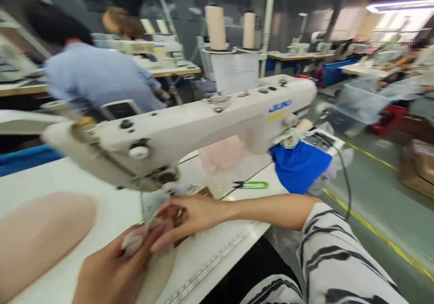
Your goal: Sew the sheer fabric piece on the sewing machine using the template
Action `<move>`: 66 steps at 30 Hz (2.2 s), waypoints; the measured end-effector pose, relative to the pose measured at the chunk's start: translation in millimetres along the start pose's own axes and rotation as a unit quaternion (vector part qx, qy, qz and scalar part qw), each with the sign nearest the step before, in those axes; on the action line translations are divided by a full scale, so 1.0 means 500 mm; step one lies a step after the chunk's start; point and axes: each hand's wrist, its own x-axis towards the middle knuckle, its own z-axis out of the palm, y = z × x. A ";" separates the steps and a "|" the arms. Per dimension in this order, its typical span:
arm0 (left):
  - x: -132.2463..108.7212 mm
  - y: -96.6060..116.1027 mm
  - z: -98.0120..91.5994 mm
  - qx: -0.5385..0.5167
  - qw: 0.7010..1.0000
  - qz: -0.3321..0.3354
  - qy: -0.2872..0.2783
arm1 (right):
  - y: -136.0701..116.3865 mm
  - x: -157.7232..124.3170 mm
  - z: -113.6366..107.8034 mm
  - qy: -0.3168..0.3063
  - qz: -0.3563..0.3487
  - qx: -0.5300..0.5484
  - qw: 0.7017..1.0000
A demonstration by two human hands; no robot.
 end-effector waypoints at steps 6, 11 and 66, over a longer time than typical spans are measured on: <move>0.000 0.022 -0.020 -0.065 0.997 -0.033 -0.039 | 0.026 -0.008 0.016 0.002 0.013 0.019 1.000; 0.003 0.046 -0.027 -0.093 0.994 -0.038 -0.052 | 0.011 -0.019 0.014 -0.004 0.014 0.047 0.999; 0.001 0.014 0.009 -0.237 0.970 -0.029 -0.053 | -0.005 -0.013 0.017 0.075 0.125 0.005 0.989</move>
